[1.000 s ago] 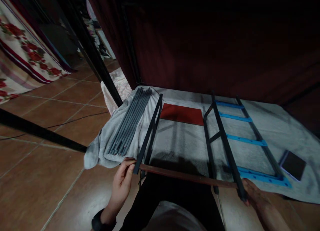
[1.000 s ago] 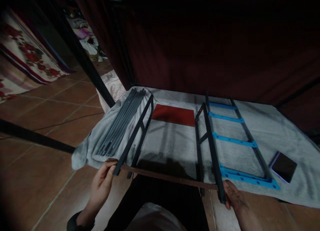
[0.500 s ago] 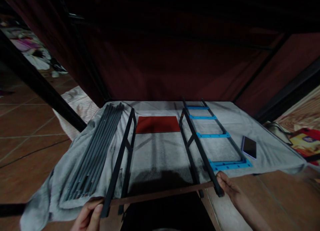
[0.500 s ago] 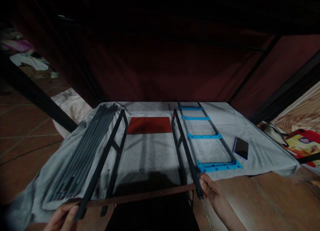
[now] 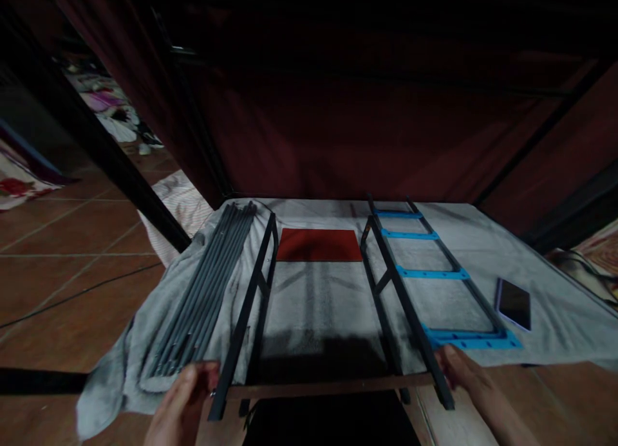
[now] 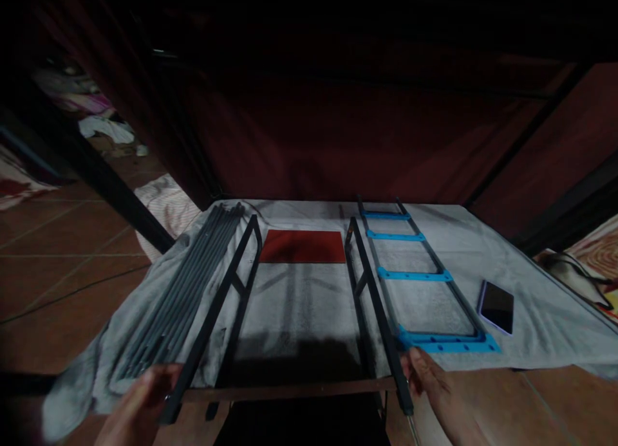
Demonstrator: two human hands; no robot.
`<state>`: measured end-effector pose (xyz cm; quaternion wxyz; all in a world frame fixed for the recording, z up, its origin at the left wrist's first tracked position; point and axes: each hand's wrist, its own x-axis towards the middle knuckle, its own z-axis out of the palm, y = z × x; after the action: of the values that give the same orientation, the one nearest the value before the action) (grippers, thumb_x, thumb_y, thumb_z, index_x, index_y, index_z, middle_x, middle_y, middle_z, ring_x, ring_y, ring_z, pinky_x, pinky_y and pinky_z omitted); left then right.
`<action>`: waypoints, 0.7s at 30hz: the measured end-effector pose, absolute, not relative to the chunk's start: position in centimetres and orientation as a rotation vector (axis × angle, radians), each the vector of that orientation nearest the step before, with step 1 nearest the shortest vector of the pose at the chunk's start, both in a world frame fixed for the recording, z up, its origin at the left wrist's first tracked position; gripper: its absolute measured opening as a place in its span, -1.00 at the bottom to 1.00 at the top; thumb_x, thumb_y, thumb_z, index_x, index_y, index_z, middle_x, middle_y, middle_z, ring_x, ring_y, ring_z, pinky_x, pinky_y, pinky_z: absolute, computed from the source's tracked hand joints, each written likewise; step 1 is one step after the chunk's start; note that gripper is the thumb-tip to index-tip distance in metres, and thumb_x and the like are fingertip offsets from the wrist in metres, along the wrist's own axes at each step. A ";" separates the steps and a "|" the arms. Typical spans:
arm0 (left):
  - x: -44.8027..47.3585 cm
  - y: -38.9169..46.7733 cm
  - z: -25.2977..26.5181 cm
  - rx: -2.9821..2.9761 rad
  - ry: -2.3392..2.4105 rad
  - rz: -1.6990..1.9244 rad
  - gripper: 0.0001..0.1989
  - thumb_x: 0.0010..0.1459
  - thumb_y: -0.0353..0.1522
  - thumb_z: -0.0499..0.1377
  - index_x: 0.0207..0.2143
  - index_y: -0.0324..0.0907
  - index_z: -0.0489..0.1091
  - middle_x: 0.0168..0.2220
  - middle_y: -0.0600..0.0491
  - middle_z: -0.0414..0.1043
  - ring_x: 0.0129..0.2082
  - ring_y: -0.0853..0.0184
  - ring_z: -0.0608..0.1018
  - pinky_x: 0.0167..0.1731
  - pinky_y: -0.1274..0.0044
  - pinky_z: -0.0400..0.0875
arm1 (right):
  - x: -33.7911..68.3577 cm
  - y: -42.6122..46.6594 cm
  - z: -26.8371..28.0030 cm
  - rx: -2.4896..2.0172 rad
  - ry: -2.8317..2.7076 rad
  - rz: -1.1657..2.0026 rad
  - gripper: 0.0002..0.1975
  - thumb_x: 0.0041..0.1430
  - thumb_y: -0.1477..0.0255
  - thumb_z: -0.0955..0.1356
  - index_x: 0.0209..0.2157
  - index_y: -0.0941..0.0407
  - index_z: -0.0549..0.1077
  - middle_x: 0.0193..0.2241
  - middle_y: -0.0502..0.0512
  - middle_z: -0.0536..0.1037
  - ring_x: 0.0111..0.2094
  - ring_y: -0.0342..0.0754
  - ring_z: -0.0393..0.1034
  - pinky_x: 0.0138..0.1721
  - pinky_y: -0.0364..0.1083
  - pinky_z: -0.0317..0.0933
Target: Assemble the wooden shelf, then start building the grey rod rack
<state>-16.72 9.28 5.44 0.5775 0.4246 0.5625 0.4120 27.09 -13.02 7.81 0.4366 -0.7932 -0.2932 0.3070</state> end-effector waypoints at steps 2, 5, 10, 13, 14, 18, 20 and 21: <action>-16.1 11.4 6.3 1.129 1.342 1.018 -0.52 -0.03 0.09 0.34 -0.38 -0.13 0.51 -0.40 0.04 0.48 -0.31 0.22 0.51 -0.25 0.45 0.45 | 29.2 -12.1 7.0 -1.970 -0.799 0.707 -0.44 0.18 -0.17 0.27 -0.45 0.04 0.50 -0.53 0.04 0.45 -0.46 -0.01 0.35 -0.37 -0.04 0.31; -14.4 15.5 7.5 1.292 1.355 1.043 -0.49 0.02 0.03 0.34 -0.13 -0.14 0.51 -0.29 0.05 0.49 -0.25 0.25 0.51 -0.20 0.48 0.43 | 33.2 -8.7 7.3 -1.930 -0.941 0.590 -0.53 0.13 -0.10 0.36 -0.38 0.05 0.51 -0.46 0.05 0.50 -0.39 -0.01 0.38 -0.34 -0.06 0.32; -8.8 22.8 8.7 1.469 1.222 1.095 -0.38 0.03 -0.02 0.33 0.07 -0.14 0.40 -0.08 -0.02 0.49 0.04 0.14 0.51 0.09 0.33 0.41 | 37.6 2.7 11.7 -1.816 -1.086 0.304 -0.62 0.18 0.03 0.34 -0.33 0.07 0.50 -0.36 0.09 0.56 -0.30 0.00 0.43 -0.27 -0.05 0.33; -5.2 26.6 8.9 1.514 1.188 1.026 -0.37 0.09 -0.09 0.30 0.16 -0.16 0.34 0.13 -0.14 0.43 0.17 0.10 0.47 0.20 0.29 0.33 | 36.2 11.2 14.4 -1.721 -1.359 0.333 -0.68 0.26 0.14 0.29 -0.27 0.09 0.52 -0.33 0.07 0.59 -0.28 -0.02 0.45 -0.24 -0.08 0.33; -4.2 27.7 8.9 1.524 1.183 1.000 -0.36 0.10 -0.11 0.29 0.19 -0.16 0.32 0.19 -0.17 0.39 0.20 0.09 0.45 0.21 0.28 0.32 | 35.1 14.0 15.0 -1.713 -1.501 0.378 -0.70 0.29 0.19 0.27 -0.21 0.09 0.54 -0.28 0.07 0.61 -0.25 -0.03 0.46 -0.21 -0.09 0.33; -1.8 30.5 7.8 1.517 1.163 0.881 -0.27 0.09 -0.25 0.31 0.30 -0.15 0.21 0.25 -0.19 0.36 0.26 0.09 0.42 0.22 0.28 0.32 | 30.4 23.6 14.8 -2.084 -2.045 0.414 -0.71 0.35 0.45 0.22 -0.13 0.10 0.58 -0.06 0.13 0.63 -0.07 -0.02 0.48 -0.03 -0.12 0.29; -1.6 31.1 7.1 1.479 1.150 0.814 -0.24 0.10 -0.27 0.29 0.34 -0.15 0.17 0.22 -0.18 0.40 0.23 0.09 0.46 0.18 0.28 0.37 | 28.9 27.2 13.1 -2.194 -2.049 0.463 -0.78 0.31 0.49 0.30 -0.14 0.15 0.59 -0.04 0.21 0.62 -0.03 0.02 0.49 -0.01 -0.10 0.31; -1.7 31.2 6.9 1.467 1.148 0.791 -0.22 0.10 -0.26 0.29 0.35 -0.15 0.16 0.20 -0.18 0.42 0.19 0.09 0.49 0.14 0.28 0.41 | 28.4 28.6 12.0 -2.246 -2.034 0.484 -0.80 0.31 0.47 0.33 -0.12 0.17 0.58 -0.05 0.23 0.61 -0.04 0.04 0.49 -0.01 -0.07 0.33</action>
<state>-1.66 31.19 6.85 0.5301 0.6147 0.4810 0.3314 28.37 28.65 12.01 0.0367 -0.7315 -0.6623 0.1575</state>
